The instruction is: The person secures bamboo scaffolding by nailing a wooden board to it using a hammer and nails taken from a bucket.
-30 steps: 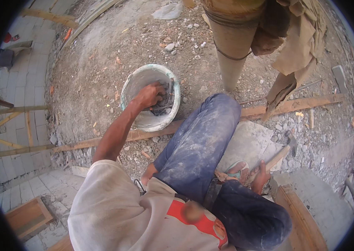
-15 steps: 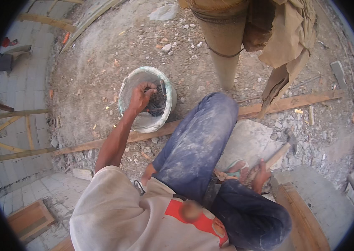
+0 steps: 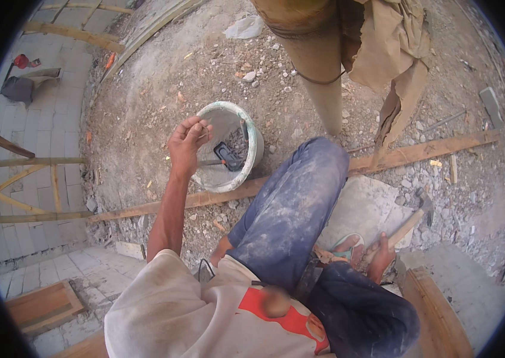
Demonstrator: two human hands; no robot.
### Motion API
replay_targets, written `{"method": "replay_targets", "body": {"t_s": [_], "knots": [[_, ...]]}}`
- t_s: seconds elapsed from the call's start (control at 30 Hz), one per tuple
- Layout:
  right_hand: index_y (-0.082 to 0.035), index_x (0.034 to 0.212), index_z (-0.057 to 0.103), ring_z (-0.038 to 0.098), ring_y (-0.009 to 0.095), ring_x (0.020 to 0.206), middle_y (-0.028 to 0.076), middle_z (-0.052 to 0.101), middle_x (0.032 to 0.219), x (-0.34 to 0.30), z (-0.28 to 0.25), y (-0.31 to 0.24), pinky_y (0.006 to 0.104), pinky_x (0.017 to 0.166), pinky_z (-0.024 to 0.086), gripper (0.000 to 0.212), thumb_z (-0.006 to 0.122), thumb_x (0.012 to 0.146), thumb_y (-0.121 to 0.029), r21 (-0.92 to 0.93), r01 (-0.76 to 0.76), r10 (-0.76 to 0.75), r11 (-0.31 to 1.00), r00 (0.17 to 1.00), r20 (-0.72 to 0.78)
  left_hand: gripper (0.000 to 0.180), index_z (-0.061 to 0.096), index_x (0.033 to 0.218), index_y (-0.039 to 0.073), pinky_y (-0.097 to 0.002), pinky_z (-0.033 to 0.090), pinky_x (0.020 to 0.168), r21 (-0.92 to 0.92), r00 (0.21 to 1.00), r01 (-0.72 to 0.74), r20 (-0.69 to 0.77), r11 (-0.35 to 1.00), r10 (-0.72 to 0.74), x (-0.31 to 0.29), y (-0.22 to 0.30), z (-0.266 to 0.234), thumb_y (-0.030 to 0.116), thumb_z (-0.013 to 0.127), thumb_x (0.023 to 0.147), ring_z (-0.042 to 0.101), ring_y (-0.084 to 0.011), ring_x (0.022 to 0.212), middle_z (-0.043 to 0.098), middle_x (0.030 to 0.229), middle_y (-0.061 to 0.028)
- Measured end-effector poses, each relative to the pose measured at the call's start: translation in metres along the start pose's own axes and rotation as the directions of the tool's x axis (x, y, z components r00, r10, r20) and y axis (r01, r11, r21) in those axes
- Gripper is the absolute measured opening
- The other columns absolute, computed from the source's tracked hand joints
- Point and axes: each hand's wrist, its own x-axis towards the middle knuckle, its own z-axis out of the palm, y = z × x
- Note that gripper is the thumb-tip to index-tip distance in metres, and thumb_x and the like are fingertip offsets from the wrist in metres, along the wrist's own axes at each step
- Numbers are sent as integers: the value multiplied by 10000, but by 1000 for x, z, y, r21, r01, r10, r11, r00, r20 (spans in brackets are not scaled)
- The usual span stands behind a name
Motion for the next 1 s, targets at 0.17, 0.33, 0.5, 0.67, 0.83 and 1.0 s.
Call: {"method": "replay_targets", "body": {"t_s": [0.17, 0.33, 0.5, 0.67, 0.83, 1.0], "knots": [[-59, 912, 604, 517, 170, 496, 29, 525, 633, 1, -1, -1, 343, 462, 420, 258, 745, 1024, -244, 20, -16, 16, 1000, 1000, 20, 283, 733, 1215, 18, -480, 611, 846, 813, 750, -550, 381, 191, 540, 16, -12, -2, 4, 740, 933, 759, -398, 970, 759, 1158, -194], [-69, 945, 601, 516, 174, 479, 32, 540, 642, 11, -9, 6, 351, 448, 429, 254, 761, 1016, -254, 4, -6, 6, 1000, 1000, 28, 240, 781, 1150, 53, -515, 584, 929, 846, 901, -431, 423, 314, 98, 37, -71, -4, 63, 723, 917, 731, -446, 1043, 747, 1148, -216], [-50, 950, 613, 524, 179, 488, 40, 549, 650, 7, -5, 6, 353, 453, 427, 262, 770, 1006, -252, 12, -20, 19, 1000, 1000, 21, 224, 782, 1140, 60, -530, 589, 930, 908, 915, -381, 397, 172, -72, 45, -98, -4, 130, 708, 941, 730, -452, 1062, 738, 1210, -225], [-47, 965, 613, 525, 181, 486, 37, 547, 648, 21, -13, 16, 355, 449, 431, 259, 777, 999, -245, 22, 9, -9, 1000, 1000, 17, 238, 781, 1147, 65, -553, 586, 932, 916, 959, -259, 283, 306, -34, 49, -109, 7, 189, 710, 957, 729, -473, 1054, 745, 1195, -250], [-51, 972, 608, 524, 179, 482, 35, 542, 643, 17, -14, 14, 354, 446, 438, 254, 773, 1001, -241, 29, -19, 18, 999, 1000, 18, 232, 790, 1034, 21, -562, 588, 898, 938, 970, -219, 239, 268, -45, 45, -100, 29, 230, 741, 946, 739, -480, 996, 762, 1037, -293], [-57, 986, 599, 520, 178, 476, 33, 538, 641, 9, -5, 11, 355, 441, 442, 246, 767, 1003, -236, 25, -31, 30, 999, 999, 29, 221, 797, 954, 0, -548, 588, 813, 888, 973, -225, 223, 402, 52, 55, -103, 10, 214, 741, 957, 750, -471, 889, 773, 934, -280]]}}
